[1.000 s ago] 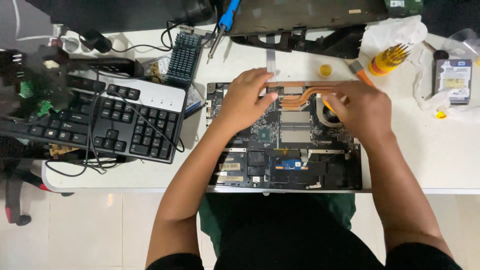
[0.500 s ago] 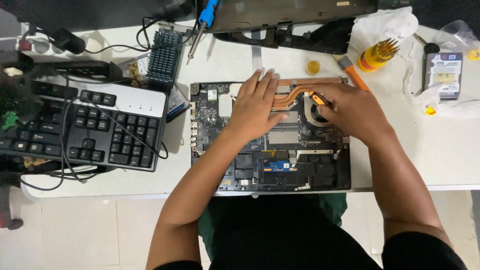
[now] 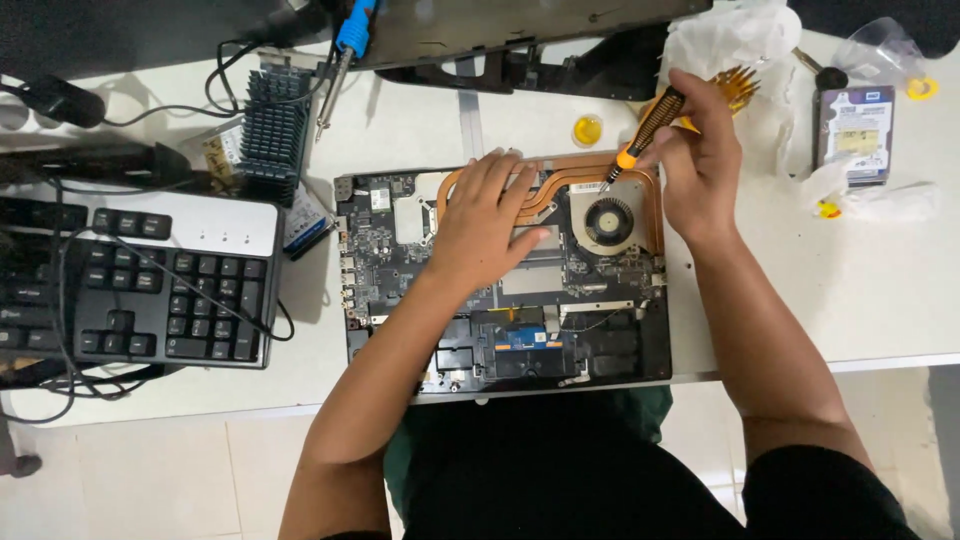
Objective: Reassembling a laptop cooling system by positioning the heatsink and fan and tightening the mounting screws with a screwdriver.
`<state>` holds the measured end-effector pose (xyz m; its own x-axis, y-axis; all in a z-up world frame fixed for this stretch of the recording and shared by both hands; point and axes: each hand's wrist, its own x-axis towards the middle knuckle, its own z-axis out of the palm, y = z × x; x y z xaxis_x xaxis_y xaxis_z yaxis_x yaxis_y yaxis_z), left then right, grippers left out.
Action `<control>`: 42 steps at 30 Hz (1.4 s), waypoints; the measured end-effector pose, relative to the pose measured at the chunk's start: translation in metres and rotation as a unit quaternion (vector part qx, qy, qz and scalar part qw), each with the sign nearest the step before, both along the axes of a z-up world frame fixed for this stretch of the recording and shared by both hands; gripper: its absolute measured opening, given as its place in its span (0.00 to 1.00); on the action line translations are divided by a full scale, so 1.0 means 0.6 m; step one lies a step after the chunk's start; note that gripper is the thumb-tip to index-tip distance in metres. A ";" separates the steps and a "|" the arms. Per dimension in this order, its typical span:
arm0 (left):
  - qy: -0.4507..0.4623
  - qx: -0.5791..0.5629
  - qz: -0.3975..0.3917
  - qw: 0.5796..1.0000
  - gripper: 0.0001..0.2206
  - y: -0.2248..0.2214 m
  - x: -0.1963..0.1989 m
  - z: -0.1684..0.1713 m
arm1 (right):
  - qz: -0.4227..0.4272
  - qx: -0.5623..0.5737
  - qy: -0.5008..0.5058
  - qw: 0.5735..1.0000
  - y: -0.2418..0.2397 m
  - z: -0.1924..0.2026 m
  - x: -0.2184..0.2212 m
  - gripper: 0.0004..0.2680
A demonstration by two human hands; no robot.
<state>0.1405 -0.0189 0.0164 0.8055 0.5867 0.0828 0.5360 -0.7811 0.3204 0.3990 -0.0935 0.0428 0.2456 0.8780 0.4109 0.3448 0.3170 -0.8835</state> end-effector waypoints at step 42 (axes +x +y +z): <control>-0.052 0.014 0.011 0.998 0.30 0.012 -0.072 0.005 | 0.018 0.179 -0.158 0.971 -0.019 -0.055 -0.014 0.18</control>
<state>0.0971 -0.0119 0.0194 0.7783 0.6006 0.1829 0.5182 -0.7790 0.3531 0.3909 -0.1046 0.0101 0.0305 0.6709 0.7410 0.5635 0.6008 -0.5671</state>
